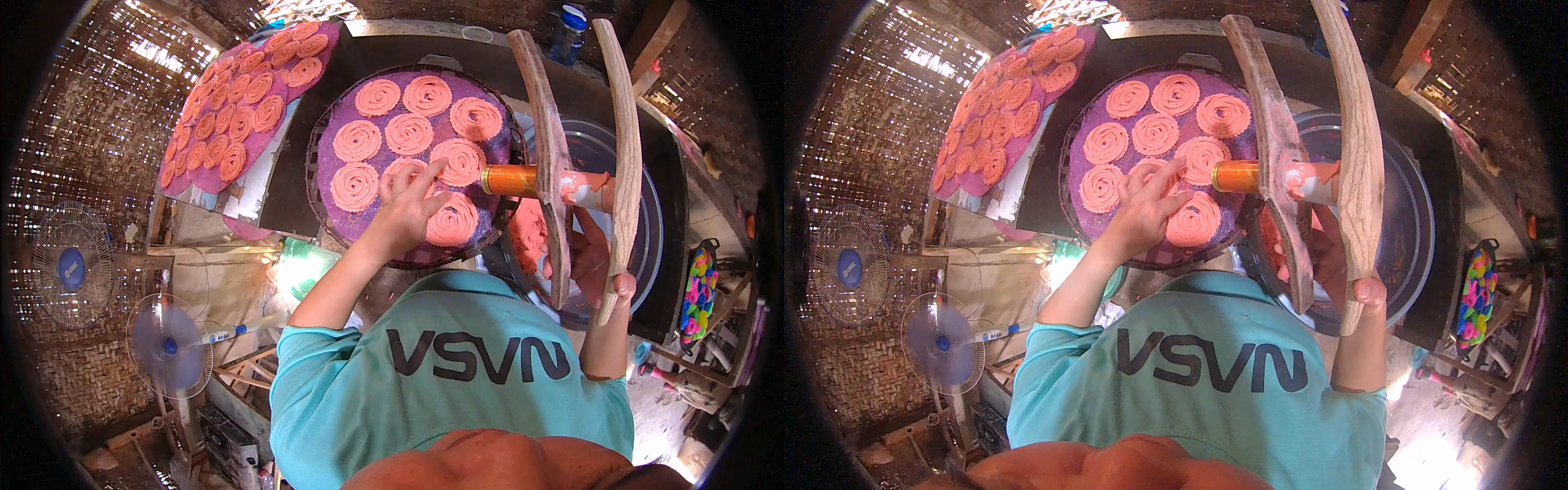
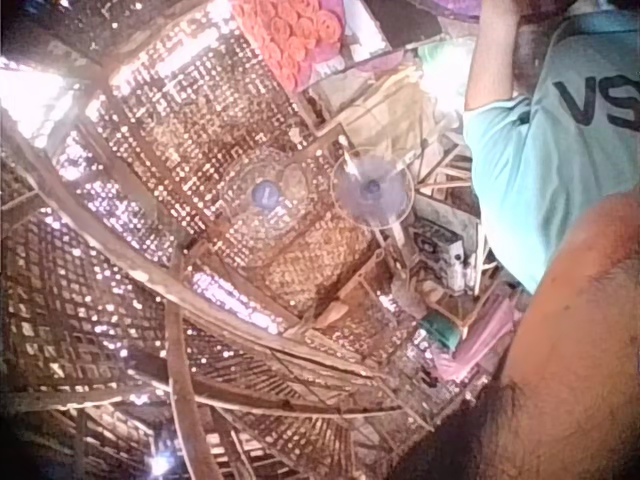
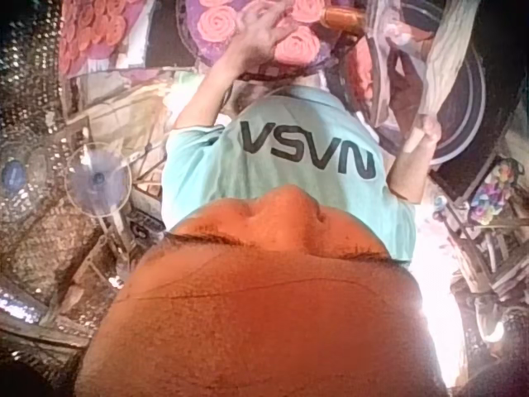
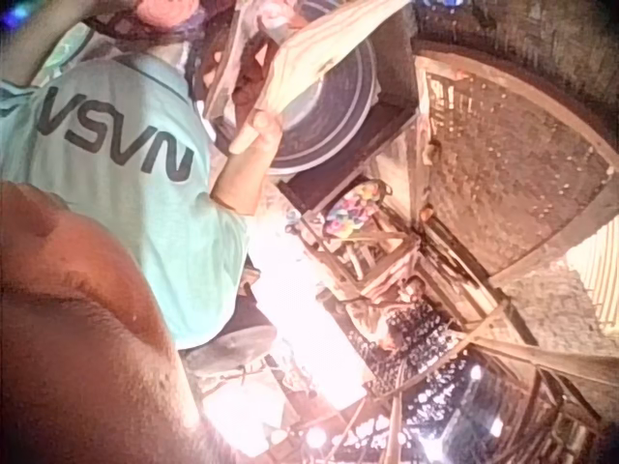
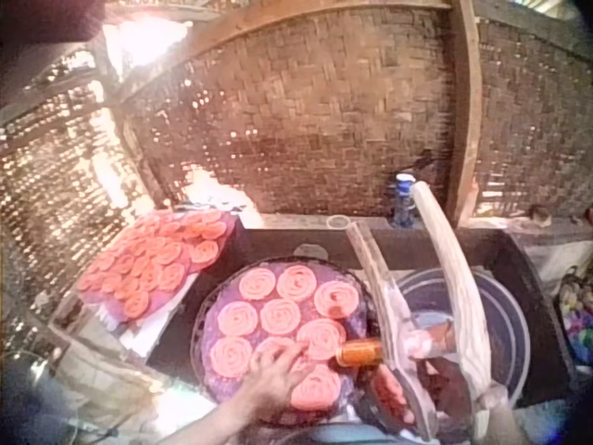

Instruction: The person uses a wooden Y-shaped piping tool to extrude pink dough into spiral shapes onto a purple tray. They repeatedly scoop dough from a metal bowl, load it into the tool, and pipe multiple spirals in rows. Finished spirals accumulate on the tray throughout the clip.

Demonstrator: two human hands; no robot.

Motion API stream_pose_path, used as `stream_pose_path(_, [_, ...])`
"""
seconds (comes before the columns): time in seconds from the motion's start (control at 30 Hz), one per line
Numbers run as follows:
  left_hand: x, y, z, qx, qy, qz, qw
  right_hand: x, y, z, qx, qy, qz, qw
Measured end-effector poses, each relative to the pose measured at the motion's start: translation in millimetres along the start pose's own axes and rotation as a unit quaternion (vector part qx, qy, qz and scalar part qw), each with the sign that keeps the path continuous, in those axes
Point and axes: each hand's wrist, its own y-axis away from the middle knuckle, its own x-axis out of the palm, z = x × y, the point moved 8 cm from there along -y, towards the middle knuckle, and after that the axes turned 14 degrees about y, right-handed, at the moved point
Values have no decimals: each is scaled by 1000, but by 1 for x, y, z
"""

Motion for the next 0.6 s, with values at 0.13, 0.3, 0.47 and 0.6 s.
stream_pose_path(0.13, [3,-4,-2,8,13,1,1000,2,-1,2,-11,-7,-4,1000])
stream_pose_path(0.3, [2,-8,-6,17,27,4,999,-2,0,-2,-10,2,19,1000])
stream_pose_path(0.47, [-82,-24,19,27,297,-139,944,8,9,6,-30,47,36,998])
stream_pose_path(0.6, [-152,-32,5,70,692,-130,706,37,67,8,-20,84,149,985])
